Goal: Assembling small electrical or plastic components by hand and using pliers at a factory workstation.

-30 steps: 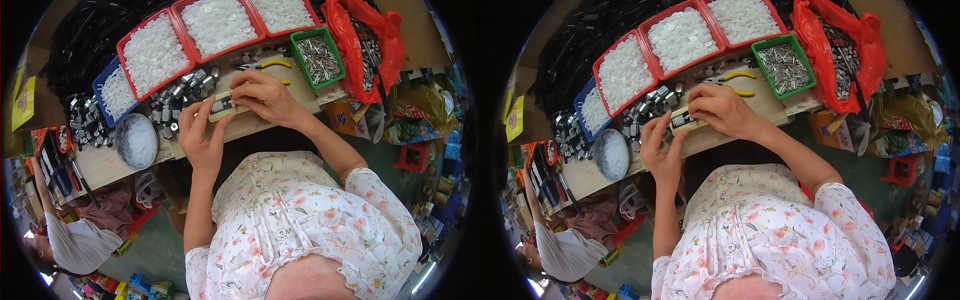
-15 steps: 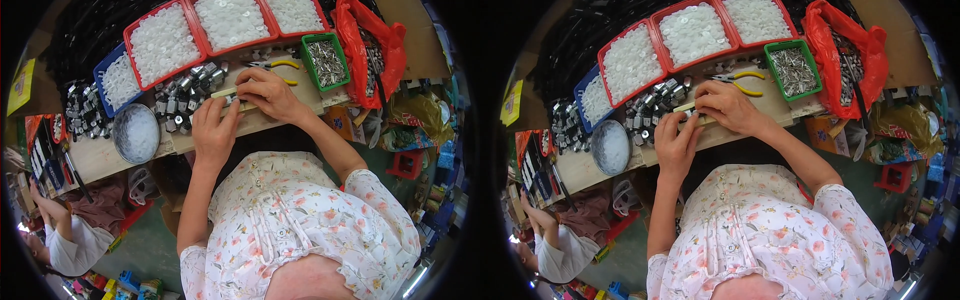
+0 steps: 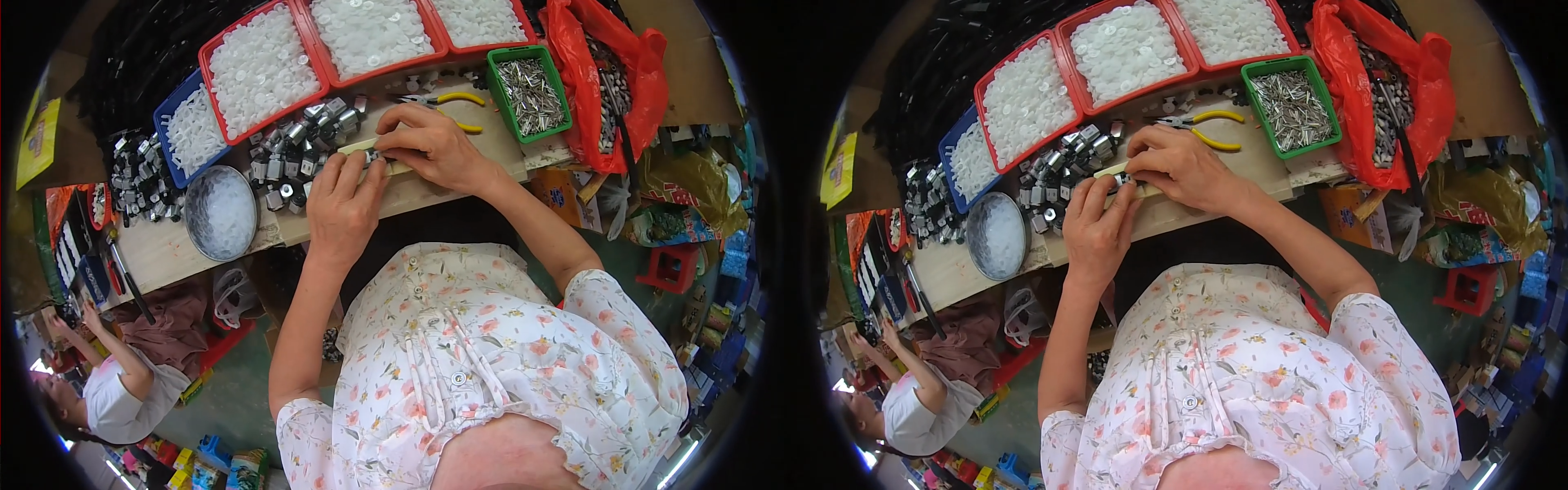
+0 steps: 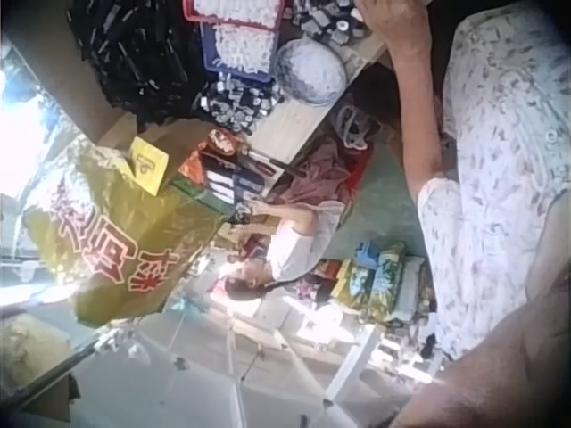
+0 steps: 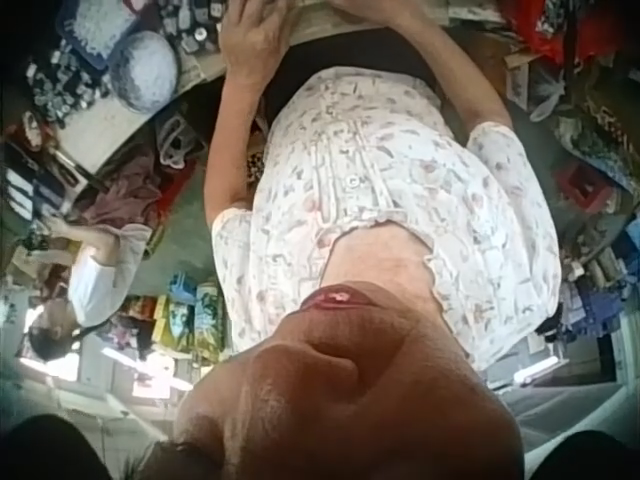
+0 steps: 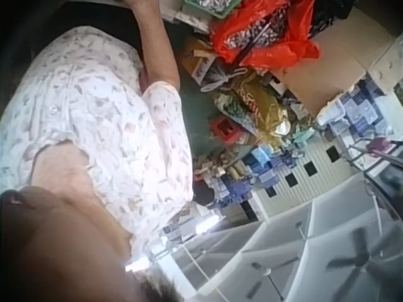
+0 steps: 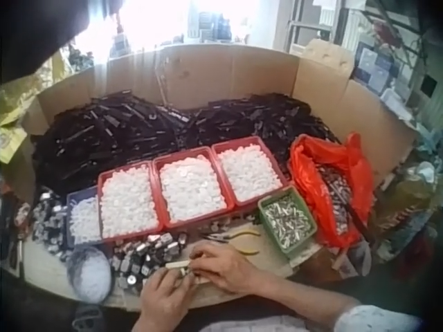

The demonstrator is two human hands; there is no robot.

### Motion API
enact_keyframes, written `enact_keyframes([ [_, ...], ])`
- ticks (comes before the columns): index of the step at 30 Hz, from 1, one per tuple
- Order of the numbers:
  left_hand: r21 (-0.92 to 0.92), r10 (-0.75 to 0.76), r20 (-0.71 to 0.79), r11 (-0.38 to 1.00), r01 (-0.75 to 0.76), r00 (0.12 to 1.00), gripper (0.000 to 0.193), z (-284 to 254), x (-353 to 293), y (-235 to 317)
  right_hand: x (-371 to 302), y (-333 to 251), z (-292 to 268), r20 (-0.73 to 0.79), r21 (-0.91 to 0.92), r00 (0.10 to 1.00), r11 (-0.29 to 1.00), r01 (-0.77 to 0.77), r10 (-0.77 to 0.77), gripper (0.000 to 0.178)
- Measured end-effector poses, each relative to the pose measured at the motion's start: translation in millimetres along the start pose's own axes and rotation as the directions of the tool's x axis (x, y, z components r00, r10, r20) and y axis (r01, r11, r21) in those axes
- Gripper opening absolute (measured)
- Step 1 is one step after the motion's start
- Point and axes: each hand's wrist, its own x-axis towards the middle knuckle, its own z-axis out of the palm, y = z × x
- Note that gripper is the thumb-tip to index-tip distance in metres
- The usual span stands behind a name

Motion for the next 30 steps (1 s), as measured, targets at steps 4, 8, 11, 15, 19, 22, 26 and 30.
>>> enact_keyframes([
  [4, -0.01, -0.002, 0.018, 1.0, 0.002, 1.0, 0.027, -0.7, 3.8, -1.0, -0.7, -1.6, -10.0, -0.013, -0.058, 0.997, 0.996, 0.069, -0.07, 0.019],
  [8, -0.025, 0.005, 0.042, 1.0, -0.004, 0.999, 0.026, -7.7, 8.8, 0.9, -7.5, -12.7, -55.7, -0.179, -0.143, 0.982, 0.986, -0.088, 0.062, 0.017],
  [11, -0.054, -0.021, 0.1, 0.998, 0.026, 0.995, 0.025, -16.7, 15.5, 2.0, -26.1, -4.3, -104.2, -0.3, -0.265, 0.946, 0.941, -0.209, 0.125, 0.016],
  [15, -0.084, 0.024, 0.085, 0.996, -0.017, 0.996, 0.021, -25.2, 39.1, -3.9, -54.4, 20.3, -144.5, -0.328, -0.576, 0.913, 0.714, -0.397, 0.243, 0.017],
  [19, -0.072, 0.059, -0.009, 0.996, -0.059, 0.998, 0.016, -18.8, 73.0, -18.1, -61.3, 28.3, -143.5, -0.251, -0.688, 0.924, 0.619, -0.379, 0.287, 0.016],
  [22, -0.063, 0.097, -0.026, 0.993, -0.098, 0.995, 0.013, -8.1, 96.1, -23.1, -57.0, 26.4, -145.4, -0.255, -0.679, 0.921, 0.623, -0.389, 0.296, 0.013],
  [26, 0.025, 0.121, -0.064, 0.992, -0.12, 0.991, 0.013, 5.4, 117.5, -36.9, -55.6, 26.2, -149.7, -0.273, -0.658, 0.921, 0.644, -0.39, 0.278, 0.012],
  [30, 0.031, 0.114, -0.041, 0.993, -0.113, 0.993, 0.007, 10.8, 132.6, -33.4, -56.3, 24.1, -151.7, -0.335, -0.558, 0.885, 0.689, -0.463, 0.323, 0.011],
])
